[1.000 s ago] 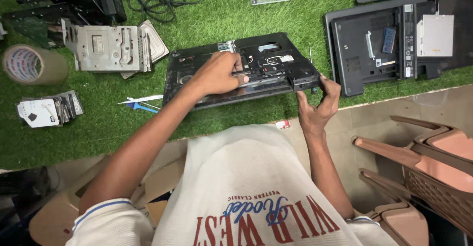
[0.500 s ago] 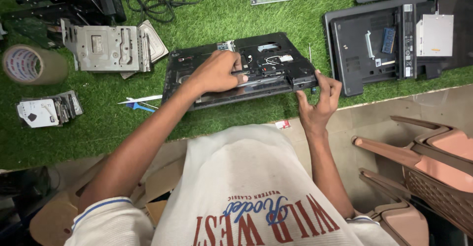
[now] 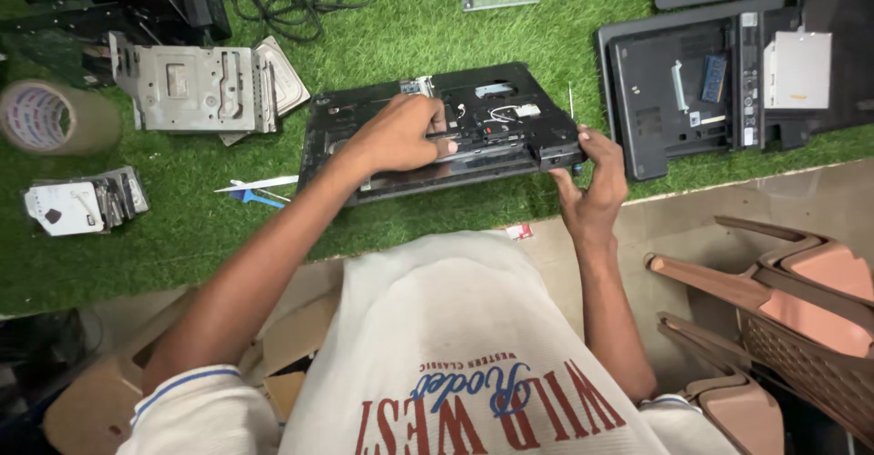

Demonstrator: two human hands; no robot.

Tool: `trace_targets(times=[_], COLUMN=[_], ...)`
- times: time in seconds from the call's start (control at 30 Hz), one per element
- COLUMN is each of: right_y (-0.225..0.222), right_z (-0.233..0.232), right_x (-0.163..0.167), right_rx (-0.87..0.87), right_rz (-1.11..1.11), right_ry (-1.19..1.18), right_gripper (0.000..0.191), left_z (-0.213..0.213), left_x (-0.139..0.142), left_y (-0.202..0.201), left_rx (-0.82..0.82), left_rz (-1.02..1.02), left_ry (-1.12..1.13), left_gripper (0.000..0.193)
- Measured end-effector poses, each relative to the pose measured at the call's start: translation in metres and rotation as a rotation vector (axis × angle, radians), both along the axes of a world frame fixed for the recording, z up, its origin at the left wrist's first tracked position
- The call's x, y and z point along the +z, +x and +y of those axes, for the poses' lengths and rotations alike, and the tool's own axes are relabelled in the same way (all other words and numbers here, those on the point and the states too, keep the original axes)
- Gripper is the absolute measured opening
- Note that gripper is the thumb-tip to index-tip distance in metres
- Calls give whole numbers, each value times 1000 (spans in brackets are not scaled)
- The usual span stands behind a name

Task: The person opens a laptop, removes its bottom cover, and works on the internal components, using a screwdriver on parts inside the chassis. They lift and reposition the laptop chassis, handle a cable near another laptop, and continue manipulating internal parts on the workbench.

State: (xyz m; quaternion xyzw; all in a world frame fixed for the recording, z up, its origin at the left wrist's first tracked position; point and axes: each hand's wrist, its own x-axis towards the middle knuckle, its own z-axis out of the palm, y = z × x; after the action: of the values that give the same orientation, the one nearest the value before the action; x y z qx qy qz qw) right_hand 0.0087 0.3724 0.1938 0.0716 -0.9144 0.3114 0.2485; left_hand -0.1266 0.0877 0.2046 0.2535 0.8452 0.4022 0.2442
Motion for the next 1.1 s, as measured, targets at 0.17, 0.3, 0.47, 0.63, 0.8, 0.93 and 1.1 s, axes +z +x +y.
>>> trace_targets(times=[0.17, 0.3, 0.47, 0.63, 0.8, 0.93, 1.1], right_y=[-4, -10, -19, -27, -30, -32, -34], right_z=[4, 3, 3, 0, -3, -3, -2], right_x=[4, 9, 16, 21, 24, 25, 24], right_rx=[2, -1, 19, 27, 18, 16, 18], right_rz=[17, 2, -6, -2, -6, 4, -6], right_ry=[61, 63, 75, 72, 85, 60, 46], right_gripper=[51, 53, 53, 52, 52, 52, 51], left_z=[-29, -94, -143, -133, -115, -112, -110], left_x=[19, 39, 47, 24, 4, 2, 2], left_y=[4, 34, 90, 118, 117, 115, 113], left_rx=[139, 513, 635, 600, 658, 668, 680], left_rz=[71, 215, 369, 425, 508, 522, 527], left_ry=[299, 503, 371, 270, 250, 280, 279], left_gripper=[24, 22, 34, 68, 61, 58, 57])
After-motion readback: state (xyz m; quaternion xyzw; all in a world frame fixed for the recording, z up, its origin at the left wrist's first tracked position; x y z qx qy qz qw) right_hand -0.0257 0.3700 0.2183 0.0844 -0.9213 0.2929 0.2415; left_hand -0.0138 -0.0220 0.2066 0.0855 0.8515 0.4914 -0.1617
